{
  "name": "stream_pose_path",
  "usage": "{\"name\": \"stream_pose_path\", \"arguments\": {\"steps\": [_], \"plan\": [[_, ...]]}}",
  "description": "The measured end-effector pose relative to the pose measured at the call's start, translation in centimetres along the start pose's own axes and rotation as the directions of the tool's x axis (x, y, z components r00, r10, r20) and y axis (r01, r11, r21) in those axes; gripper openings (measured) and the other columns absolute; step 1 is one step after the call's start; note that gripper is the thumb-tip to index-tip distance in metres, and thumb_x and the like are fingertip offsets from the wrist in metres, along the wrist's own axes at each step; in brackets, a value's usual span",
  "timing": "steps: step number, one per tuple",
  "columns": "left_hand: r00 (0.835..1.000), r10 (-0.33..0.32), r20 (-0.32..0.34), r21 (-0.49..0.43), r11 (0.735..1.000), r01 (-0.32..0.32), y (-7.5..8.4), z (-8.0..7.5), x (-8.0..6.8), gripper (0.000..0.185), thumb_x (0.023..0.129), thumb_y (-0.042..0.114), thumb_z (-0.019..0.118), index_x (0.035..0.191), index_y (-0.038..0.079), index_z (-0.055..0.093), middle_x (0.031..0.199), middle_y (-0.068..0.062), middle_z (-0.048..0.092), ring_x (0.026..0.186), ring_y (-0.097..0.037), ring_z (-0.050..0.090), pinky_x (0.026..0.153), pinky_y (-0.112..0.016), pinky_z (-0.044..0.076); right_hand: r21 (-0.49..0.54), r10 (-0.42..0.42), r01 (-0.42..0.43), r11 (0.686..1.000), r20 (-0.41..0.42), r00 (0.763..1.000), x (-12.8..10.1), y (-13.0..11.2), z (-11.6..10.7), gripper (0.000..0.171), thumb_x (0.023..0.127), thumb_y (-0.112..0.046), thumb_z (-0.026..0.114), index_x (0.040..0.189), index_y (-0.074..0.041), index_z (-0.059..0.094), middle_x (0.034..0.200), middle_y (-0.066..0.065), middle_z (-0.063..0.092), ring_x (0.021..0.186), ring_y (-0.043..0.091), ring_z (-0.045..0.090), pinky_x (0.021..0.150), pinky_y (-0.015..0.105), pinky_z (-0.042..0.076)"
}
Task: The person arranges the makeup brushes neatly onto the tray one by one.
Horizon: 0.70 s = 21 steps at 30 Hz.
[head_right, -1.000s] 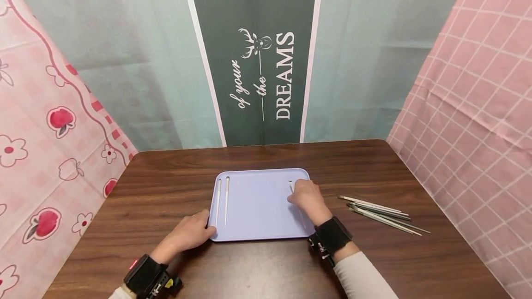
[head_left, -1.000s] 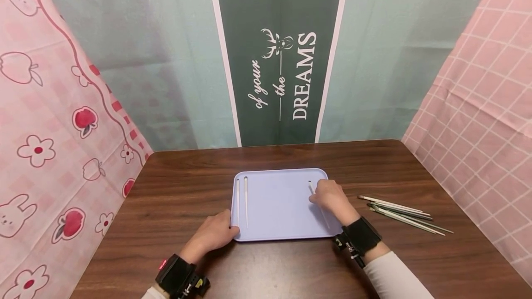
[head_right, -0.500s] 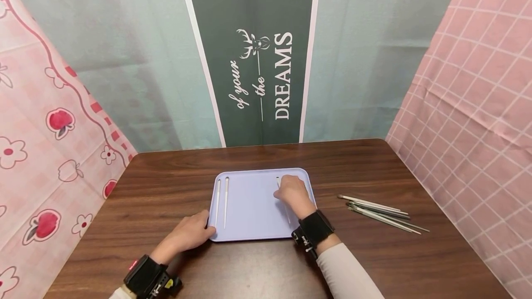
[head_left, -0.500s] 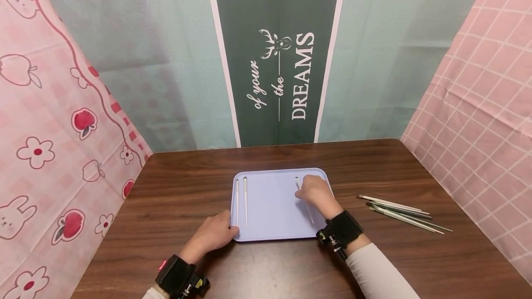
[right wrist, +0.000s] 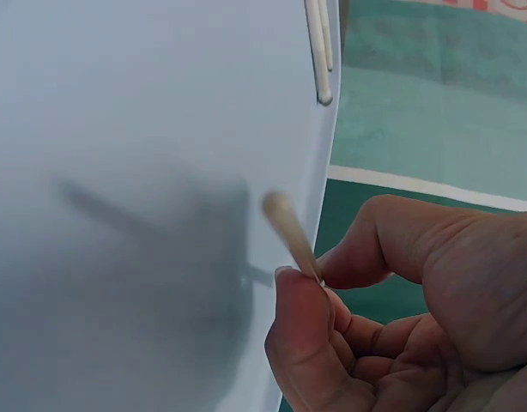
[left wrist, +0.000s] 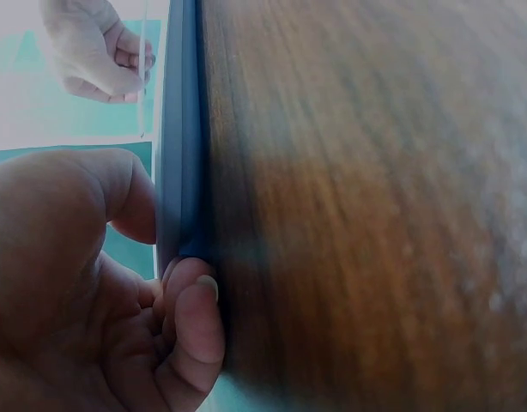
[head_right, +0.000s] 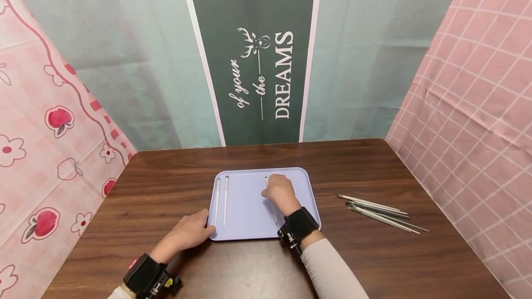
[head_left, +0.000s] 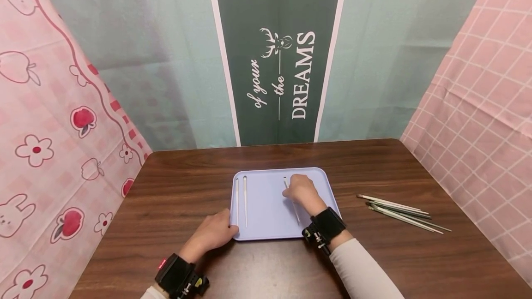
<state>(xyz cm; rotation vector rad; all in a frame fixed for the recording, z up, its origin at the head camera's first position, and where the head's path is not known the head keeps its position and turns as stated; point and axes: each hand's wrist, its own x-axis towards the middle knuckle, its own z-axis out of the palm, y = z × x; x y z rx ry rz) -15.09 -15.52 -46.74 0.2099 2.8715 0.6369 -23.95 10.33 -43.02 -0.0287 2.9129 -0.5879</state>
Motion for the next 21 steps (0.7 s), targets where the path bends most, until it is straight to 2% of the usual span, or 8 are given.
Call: {"name": "stream_pose_path", "arguments": {"steps": [11,16,21], "plan": [[1.000,0.003,-0.009,0.000,1.000,-0.003,0.0,0.0,-0.1,0.025,0.086,0.026,0.067,0.096,0.005,0.057,0.076,-0.003,0.052,0.067,-0.020,0.049,0.061,-0.036,0.042,0.012,-0.013,0.012,1.000,0.021,1.000,0.3,-2.8,0.7,0.022,0.083,-0.019,0.075,0.079,-0.002,0.062,0.072,0.009,0.057,0.067,0.024,0.054,0.057,0.031,0.042],[1.000,0.001,-0.004,-0.002,1.000,-0.001,0.1,-0.2,-0.1,0.026,0.086,0.026,0.067,0.097,0.004,0.058,0.078,-0.003,0.052,0.068,-0.021,0.049,0.062,-0.037,0.042,0.033,0.003,-0.004,0.999,0.036,0.999,0.5,-3.8,1.1,0.023,0.084,-0.019,0.076,0.076,-0.003,0.061,0.068,0.008,0.058,0.061,0.022,0.056,0.054,0.030,0.043],[1.000,0.017,-0.014,0.002,1.000,-0.017,0.2,-0.3,-0.1,0.024,0.086,0.025,0.067,0.095,0.004,0.057,0.077,-0.003,0.053,0.068,-0.021,0.050,0.063,-0.038,0.044,0.053,0.006,-0.008,0.999,0.042,0.999,0.7,-4.8,1.5,0.026,0.084,-0.018,0.075,0.067,-0.006,0.058,0.058,0.005,0.057,0.054,0.019,0.056,0.051,0.028,0.043]]}}
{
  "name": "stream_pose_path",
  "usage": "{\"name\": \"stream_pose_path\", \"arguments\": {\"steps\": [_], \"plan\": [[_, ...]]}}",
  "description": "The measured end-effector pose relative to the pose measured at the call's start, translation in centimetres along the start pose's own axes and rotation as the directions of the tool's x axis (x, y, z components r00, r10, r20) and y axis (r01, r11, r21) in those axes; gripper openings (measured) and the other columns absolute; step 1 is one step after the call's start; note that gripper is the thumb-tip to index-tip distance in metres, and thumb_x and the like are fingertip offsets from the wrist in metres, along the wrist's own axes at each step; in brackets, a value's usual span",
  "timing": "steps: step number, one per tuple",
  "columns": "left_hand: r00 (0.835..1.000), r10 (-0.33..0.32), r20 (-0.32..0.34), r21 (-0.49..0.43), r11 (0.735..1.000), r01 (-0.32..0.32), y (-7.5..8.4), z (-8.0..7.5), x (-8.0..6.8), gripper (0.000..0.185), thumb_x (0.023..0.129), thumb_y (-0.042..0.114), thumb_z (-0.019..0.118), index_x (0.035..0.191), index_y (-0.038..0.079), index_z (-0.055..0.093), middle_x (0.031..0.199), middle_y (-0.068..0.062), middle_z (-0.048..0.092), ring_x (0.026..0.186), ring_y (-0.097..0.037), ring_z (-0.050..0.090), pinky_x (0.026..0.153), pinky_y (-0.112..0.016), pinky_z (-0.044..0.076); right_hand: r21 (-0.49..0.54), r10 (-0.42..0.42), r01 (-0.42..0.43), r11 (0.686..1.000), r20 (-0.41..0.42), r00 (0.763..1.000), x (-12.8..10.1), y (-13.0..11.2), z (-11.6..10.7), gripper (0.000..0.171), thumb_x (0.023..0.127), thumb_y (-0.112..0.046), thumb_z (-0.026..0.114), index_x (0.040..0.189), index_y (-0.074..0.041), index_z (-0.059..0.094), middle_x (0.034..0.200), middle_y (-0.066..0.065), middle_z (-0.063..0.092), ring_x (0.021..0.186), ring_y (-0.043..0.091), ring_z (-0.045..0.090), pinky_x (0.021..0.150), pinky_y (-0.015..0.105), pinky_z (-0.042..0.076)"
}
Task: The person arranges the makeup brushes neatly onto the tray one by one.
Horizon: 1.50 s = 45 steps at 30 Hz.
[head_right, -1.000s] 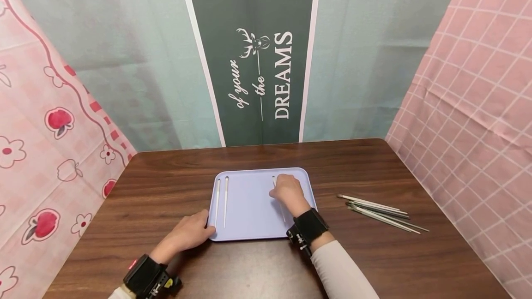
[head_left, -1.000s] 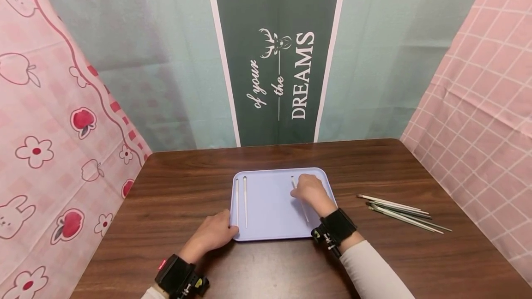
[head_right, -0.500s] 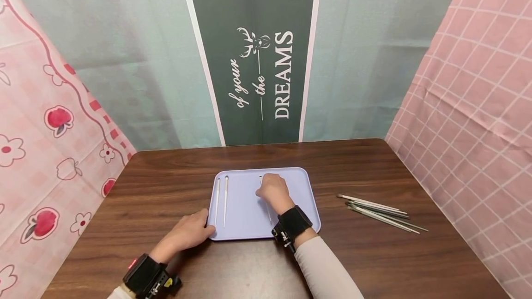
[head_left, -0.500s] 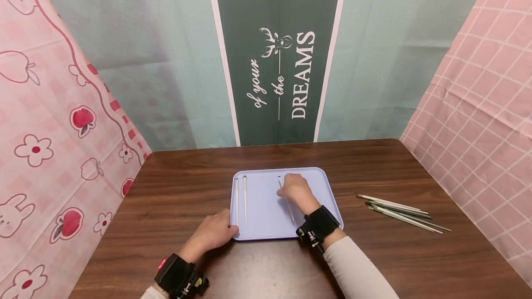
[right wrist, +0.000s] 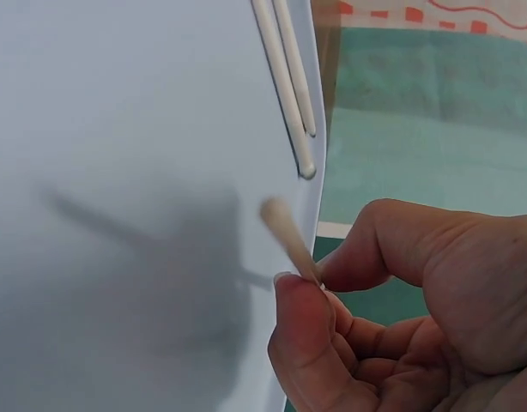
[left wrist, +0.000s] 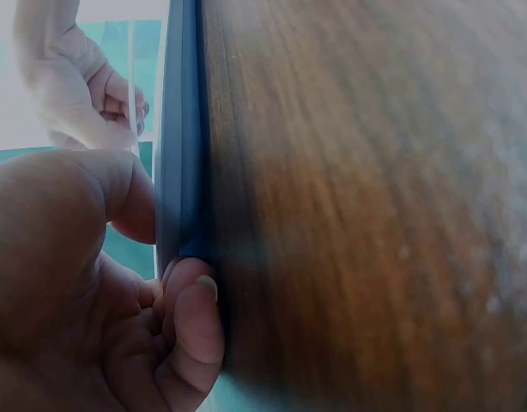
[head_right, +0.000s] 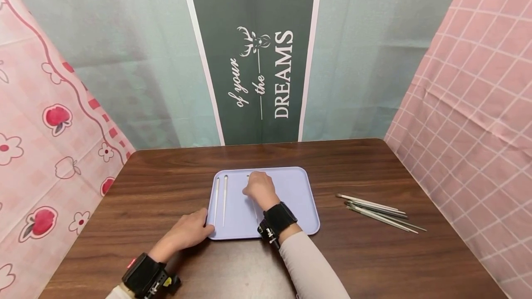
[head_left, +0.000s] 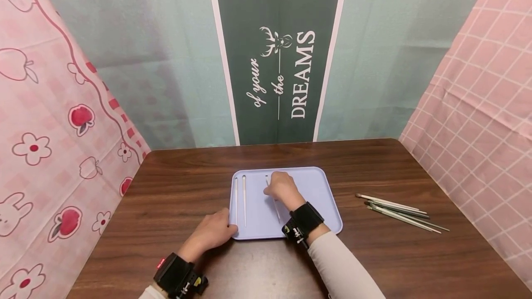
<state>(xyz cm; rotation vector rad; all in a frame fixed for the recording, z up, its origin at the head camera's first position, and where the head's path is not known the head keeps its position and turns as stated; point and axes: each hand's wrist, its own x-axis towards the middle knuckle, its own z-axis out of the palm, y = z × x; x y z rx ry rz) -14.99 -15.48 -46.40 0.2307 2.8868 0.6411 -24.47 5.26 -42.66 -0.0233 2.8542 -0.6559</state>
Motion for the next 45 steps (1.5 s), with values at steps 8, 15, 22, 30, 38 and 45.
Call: {"name": "stream_pose_path", "arguments": {"steps": [8,15,22,30,38,45], "plan": [[1.000,0.014,-0.005,0.000,1.000,-0.014,0.0,-0.1,-0.1,0.023,0.085,0.024,0.067,0.093,0.004,0.056,0.076,-0.003,0.052,0.067,-0.021,0.050,0.063,-0.039,0.045,0.029,-0.010,0.011,1.000,-0.005,1.000,-0.1,-1.6,0.8,0.033,0.083,-0.017,0.075,0.059,-0.009,0.054,0.052,0.002,0.055,0.050,0.018,0.054,0.050,0.028,0.042],[1.000,0.015,-0.012,0.009,1.000,-0.015,-0.1,0.0,-0.1,0.024,0.085,0.025,0.066,0.092,0.005,0.056,0.076,-0.003,0.053,0.067,-0.022,0.050,0.064,-0.041,0.046,0.037,-0.029,0.029,0.999,-0.007,1.000,-0.1,-2.4,1.1,0.035,0.084,-0.018,0.075,0.058,-0.011,0.052,0.052,0.002,0.055,0.051,0.018,0.055,0.052,0.028,0.043],[1.000,0.017,-0.016,0.007,1.000,-0.017,-0.1,0.0,-0.1,0.023,0.085,0.025,0.067,0.092,0.005,0.056,0.075,-0.003,0.053,0.068,-0.022,0.051,0.065,-0.042,0.046,0.041,-0.033,0.033,0.999,-0.011,0.999,0.2,-3.0,1.8,0.037,0.084,-0.020,0.077,0.059,-0.011,0.052,0.053,0.002,0.055,0.051,0.017,0.055,0.052,0.028,0.043],[1.000,0.015,-0.015,0.020,1.000,-0.015,-0.1,0.1,0.0,0.024,0.085,0.026,0.066,0.092,0.005,0.056,0.076,-0.003,0.053,0.068,-0.022,0.052,0.066,-0.042,0.047,0.007,-0.056,0.056,0.998,-0.028,0.998,0.3,-3.6,2.3,0.032,0.082,-0.019,0.077,0.061,-0.011,0.054,0.058,0.003,0.058,0.058,0.019,0.057,0.057,0.029,0.045],[1.000,0.009,-0.009,0.008,1.000,-0.009,-0.1,0.0,-0.1,0.023,0.085,0.025,0.067,0.092,0.006,0.055,0.075,-0.003,0.052,0.067,-0.022,0.050,0.065,-0.041,0.046,-0.015,-0.061,0.061,0.998,-0.030,0.998,0.2,-3.9,2.5,0.026,0.083,-0.019,0.076,0.066,-0.009,0.059,0.068,0.005,0.059,0.067,0.022,0.058,0.064,0.029,0.048],[1.000,0.001,-0.002,-0.005,1.000,-0.001,-0.1,0.0,-0.1,0.023,0.085,0.025,0.067,0.091,0.006,0.055,0.074,-0.002,0.052,0.066,-0.021,0.050,0.063,-0.040,0.045,0.015,-0.049,0.049,0.999,-0.014,0.999,0.3,-3.9,2.9,0.026,0.084,-0.018,0.075,0.066,-0.008,0.059,0.068,0.005,0.058,0.066,0.022,0.057,0.061,0.030,0.046]]}}
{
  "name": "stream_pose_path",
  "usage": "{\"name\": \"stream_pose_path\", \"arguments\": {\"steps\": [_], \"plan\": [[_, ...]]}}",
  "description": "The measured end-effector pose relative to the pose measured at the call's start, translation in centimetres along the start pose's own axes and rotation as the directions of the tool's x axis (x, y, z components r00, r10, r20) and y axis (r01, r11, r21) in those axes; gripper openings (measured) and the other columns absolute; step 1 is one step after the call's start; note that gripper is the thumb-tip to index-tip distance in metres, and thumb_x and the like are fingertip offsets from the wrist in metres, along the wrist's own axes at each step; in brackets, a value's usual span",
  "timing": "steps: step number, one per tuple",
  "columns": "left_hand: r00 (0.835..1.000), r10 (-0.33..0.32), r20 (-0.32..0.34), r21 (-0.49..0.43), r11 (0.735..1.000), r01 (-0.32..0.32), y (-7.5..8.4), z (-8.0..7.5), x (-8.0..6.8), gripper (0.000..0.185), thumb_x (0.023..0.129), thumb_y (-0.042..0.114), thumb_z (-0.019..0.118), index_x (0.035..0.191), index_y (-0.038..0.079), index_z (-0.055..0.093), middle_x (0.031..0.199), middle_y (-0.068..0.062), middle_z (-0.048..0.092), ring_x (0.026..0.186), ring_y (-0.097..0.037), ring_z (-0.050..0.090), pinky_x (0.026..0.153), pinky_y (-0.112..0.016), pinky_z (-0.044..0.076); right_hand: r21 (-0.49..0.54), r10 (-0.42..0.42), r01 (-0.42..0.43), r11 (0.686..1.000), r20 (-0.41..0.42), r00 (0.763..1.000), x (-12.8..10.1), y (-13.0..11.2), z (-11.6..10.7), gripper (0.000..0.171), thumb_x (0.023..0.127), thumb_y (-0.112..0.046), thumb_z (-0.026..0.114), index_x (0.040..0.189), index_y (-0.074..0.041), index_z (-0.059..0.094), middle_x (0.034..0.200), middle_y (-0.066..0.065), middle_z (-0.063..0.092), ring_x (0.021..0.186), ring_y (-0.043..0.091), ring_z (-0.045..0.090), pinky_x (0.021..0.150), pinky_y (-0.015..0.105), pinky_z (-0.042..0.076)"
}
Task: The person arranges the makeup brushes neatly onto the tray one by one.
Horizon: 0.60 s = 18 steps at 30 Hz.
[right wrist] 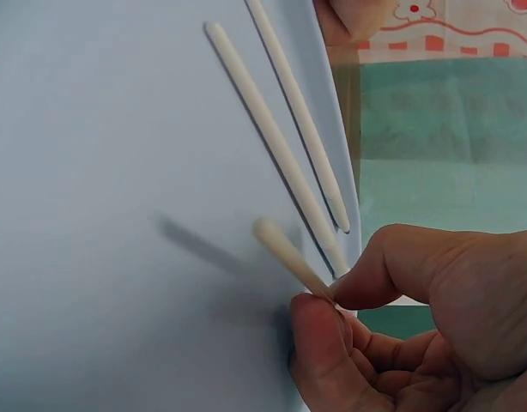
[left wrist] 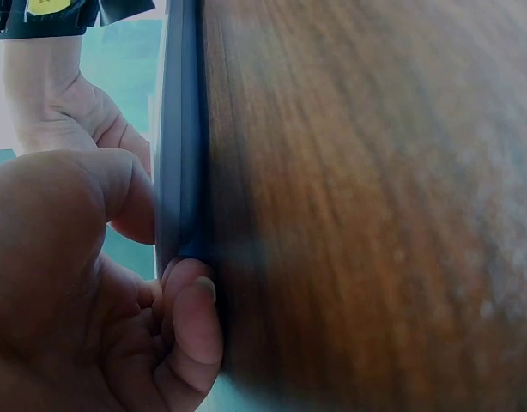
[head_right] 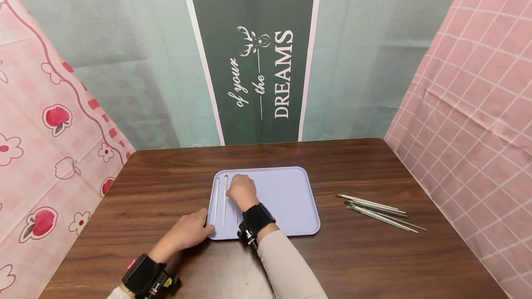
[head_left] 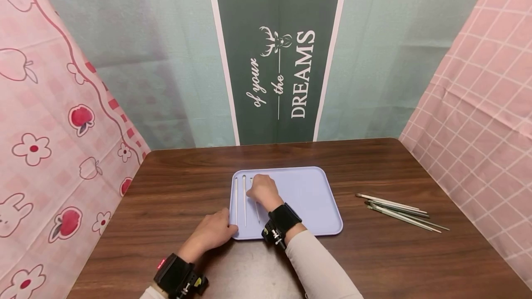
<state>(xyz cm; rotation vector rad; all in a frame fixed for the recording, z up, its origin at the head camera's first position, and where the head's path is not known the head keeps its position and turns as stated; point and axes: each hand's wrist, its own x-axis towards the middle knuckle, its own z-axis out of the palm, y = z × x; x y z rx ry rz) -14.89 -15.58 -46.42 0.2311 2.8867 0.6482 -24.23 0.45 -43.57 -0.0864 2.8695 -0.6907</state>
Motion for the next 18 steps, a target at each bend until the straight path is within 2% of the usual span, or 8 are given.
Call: {"name": "stream_pose_path", "arguments": {"steps": [18], "plan": [[1.000,0.006,-0.004,0.010,1.000,-0.006,0.11,-0.05,-0.06,0.024,0.086,0.025,0.067,0.093,0.005,0.055,0.075,-0.003,0.051,0.067,-0.021,0.050,0.064,-0.040,0.045,-0.022,-0.036,0.035,0.999,-0.034,0.999,0.40,-0.01,0.50,0.026,0.083,-0.014,0.077,0.066,-0.008,0.058,0.069,0.006,0.059,0.066,0.022,0.056,0.062,0.031,0.047]]}}
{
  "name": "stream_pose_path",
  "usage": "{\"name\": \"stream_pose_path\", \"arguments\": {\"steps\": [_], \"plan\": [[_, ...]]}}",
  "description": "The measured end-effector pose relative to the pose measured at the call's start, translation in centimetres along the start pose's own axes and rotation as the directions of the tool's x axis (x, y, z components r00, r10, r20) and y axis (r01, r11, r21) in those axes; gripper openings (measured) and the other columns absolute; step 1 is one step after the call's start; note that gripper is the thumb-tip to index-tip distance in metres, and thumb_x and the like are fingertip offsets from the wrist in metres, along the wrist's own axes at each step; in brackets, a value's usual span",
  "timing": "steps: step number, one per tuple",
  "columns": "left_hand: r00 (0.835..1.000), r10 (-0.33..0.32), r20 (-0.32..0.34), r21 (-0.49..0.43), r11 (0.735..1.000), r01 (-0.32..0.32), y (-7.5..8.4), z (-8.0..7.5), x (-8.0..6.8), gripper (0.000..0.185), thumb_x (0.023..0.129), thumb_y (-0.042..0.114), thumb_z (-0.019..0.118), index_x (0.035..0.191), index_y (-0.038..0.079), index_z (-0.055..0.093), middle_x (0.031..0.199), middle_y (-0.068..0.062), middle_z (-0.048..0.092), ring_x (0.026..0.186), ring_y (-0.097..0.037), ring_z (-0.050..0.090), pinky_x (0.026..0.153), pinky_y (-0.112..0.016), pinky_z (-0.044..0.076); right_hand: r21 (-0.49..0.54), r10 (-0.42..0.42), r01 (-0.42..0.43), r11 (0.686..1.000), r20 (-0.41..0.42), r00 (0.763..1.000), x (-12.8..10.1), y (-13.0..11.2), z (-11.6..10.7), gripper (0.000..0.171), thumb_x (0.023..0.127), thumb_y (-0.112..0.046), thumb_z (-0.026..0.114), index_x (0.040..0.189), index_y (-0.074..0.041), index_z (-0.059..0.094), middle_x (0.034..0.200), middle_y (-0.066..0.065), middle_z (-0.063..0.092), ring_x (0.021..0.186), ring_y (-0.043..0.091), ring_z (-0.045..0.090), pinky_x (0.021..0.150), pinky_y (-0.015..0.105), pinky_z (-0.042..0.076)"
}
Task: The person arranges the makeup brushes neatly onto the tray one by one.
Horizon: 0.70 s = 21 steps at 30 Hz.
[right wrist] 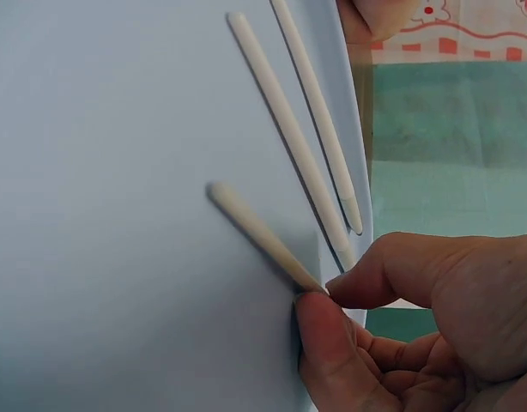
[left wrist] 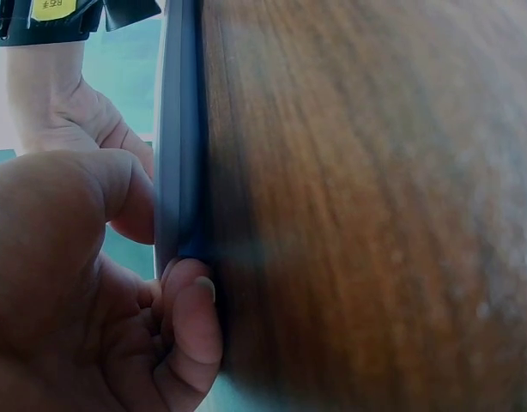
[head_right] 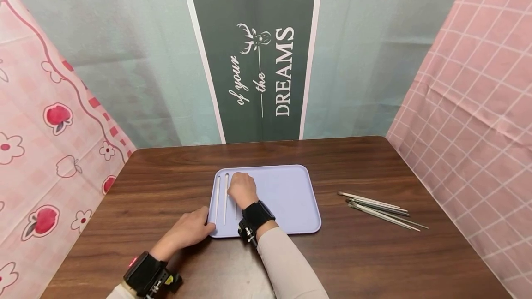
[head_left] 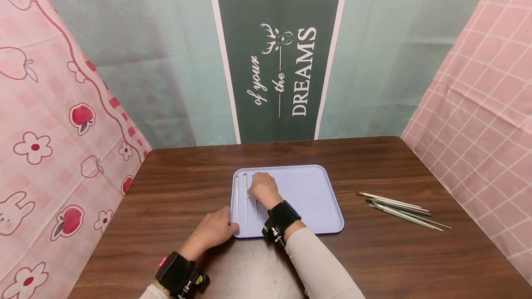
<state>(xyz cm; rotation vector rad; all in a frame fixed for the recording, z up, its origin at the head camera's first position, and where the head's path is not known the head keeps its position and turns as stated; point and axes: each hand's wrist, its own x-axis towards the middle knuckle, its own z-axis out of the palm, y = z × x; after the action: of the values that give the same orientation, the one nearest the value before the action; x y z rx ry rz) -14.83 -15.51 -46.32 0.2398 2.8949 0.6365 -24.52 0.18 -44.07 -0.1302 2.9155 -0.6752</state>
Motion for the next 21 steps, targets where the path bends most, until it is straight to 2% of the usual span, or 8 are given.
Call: {"name": "stream_pose_path", "arguments": {"steps": [13,17,21], "plan": [[1.000,-0.005,-0.003,-0.016,1.000,0.005,-0.1,0.2,0.1,0.023,0.085,0.024,0.067,0.094,0.005,0.056,0.075,-0.002,0.052,0.067,-0.021,0.050,0.062,-0.038,0.044,0.023,-0.005,0.004,1.000,0.013,1.000,-0.1,0.5,-0.2,0.029,0.086,-0.019,0.071,0.065,-0.009,0.055,0.067,0.006,0.056,0.063,0.021,0.056,0.057,0.030,0.044],[1.000,0.001,-0.008,-0.010,1.000,-0.001,0.0,0.2,0.1,0.024,0.085,0.025,0.067,0.095,0.005,0.057,0.076,-0.003,0.053,0.067,-0.021,0.050,0.063,-0.039,0.045,0.018,0.007,-0.008,1.000,0.057,0.998,-0.2,1.0,-1.0,0.034,0.089,-0.025,0.069,0.063,-0.012,0.051,0.064,0.004,0.052,0.061,0.020,0.053,0.056,0.030,0.040],[1.000,-0.003,-0.008,-0.011,1.000,0.003,0.0,0.1,0.0,0.025,0.085,0.025,0.067,0.096,0.004,0.057,0.076,-0.003,0.052,0.067,-0.021,0.050,0.063,-0.039,0.045,-0.039,-0.004,0.007,0.999,0.092,0.996,-0.5,1.9,-2.5,0.033,0.090,-0.028,0.067,0.064,-0.012,0.052,0.066,0.003,0.052,0.062,0.020,0.051,0.057,0.032,0.040]]}}
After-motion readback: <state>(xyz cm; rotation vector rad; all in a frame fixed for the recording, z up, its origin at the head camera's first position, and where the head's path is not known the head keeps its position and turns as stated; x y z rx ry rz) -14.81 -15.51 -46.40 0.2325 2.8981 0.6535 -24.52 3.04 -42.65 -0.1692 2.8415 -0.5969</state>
